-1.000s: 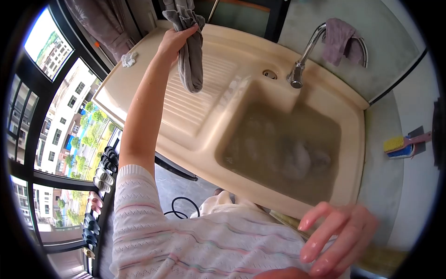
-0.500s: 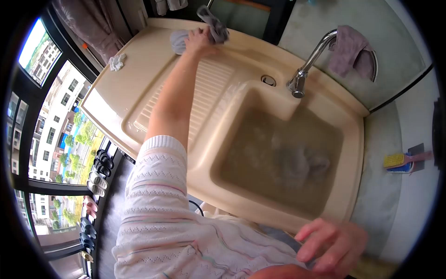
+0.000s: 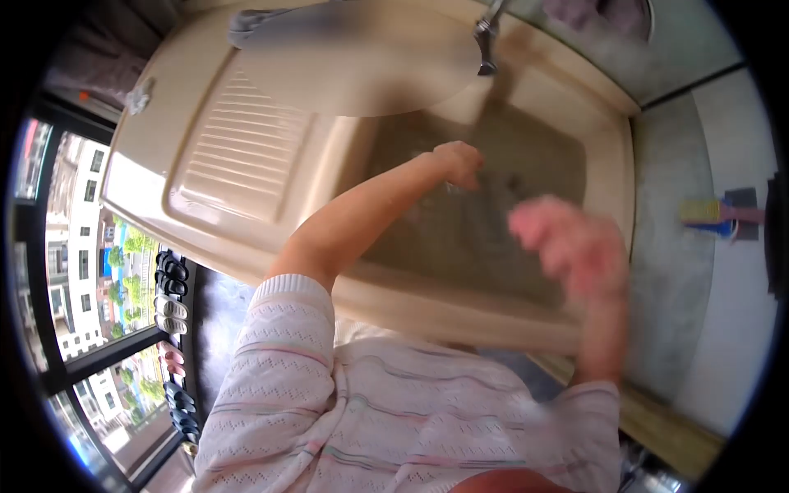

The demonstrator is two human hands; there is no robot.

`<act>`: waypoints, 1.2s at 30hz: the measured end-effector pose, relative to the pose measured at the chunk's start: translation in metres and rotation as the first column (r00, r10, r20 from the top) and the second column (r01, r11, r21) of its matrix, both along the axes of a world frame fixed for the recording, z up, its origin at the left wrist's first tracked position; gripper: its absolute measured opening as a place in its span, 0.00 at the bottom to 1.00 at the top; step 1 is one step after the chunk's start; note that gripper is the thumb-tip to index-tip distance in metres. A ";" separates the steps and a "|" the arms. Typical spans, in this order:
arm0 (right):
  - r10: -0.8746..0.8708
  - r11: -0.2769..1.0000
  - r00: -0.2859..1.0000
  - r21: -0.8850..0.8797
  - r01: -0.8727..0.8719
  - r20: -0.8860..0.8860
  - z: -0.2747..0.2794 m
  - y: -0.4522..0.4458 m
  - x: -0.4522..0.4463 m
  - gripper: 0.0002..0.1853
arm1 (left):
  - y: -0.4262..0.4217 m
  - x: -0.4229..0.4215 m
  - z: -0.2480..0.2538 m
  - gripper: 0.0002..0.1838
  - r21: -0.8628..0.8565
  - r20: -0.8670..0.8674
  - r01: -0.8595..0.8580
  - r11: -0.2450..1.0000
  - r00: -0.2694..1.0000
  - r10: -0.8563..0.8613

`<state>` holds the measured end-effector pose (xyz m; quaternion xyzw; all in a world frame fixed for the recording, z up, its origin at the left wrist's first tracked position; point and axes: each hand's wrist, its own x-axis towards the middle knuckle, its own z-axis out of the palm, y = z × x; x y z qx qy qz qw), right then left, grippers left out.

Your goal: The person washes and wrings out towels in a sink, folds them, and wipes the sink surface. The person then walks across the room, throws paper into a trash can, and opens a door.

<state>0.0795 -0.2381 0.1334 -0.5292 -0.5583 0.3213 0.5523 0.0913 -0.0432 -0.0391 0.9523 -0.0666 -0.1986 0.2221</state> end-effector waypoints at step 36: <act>-0.521 0.432 0.433 -0.210 0.877 0.735 -0.248 -0.023 0.136 0.15 | 0.001 -0.028 -0.030 0.18 -0.608 -0.752 -0.787 -0.101 0.531 0.390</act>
